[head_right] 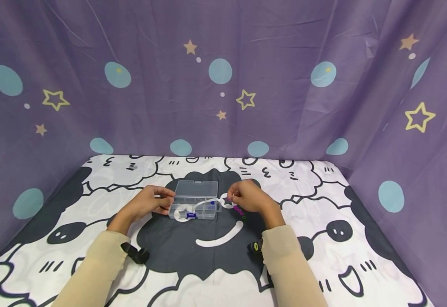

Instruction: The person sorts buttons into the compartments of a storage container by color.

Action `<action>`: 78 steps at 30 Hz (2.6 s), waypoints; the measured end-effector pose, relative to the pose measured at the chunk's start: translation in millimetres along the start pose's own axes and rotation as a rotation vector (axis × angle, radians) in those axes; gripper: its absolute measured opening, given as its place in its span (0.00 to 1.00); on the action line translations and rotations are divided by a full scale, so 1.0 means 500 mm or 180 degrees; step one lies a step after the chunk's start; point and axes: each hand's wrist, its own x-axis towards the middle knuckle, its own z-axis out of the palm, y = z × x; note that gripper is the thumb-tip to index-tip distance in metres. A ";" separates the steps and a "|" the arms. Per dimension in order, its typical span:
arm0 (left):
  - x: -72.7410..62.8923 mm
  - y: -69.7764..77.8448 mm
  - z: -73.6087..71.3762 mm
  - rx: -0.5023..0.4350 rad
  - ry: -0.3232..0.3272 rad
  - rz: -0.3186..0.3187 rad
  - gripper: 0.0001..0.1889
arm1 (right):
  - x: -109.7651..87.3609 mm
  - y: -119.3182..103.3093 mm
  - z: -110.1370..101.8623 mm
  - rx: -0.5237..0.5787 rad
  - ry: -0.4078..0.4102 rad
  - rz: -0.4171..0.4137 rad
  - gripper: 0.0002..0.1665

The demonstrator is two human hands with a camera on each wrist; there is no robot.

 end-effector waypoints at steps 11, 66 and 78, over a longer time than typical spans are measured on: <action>-0.004 0.001 0.001 0.0004 -0.0050 0.0074 0.16 | 0.020 -0.027 0.033 -0.0122 -0.0169 -0.0101 0.07; -0.004 0.002 -0.001 0.0005 -0.0035 0.0107 0.16 | 0.013 0.005 -0.015 -0.0423 -0.0298 -0.0143 0.03; -0.003 -0.001 -0.001 0.0027 -0.0037 0.0120 0.16 | 0.017 0.049 -0.024 -0.0353 -0.0516 0.0019 0.03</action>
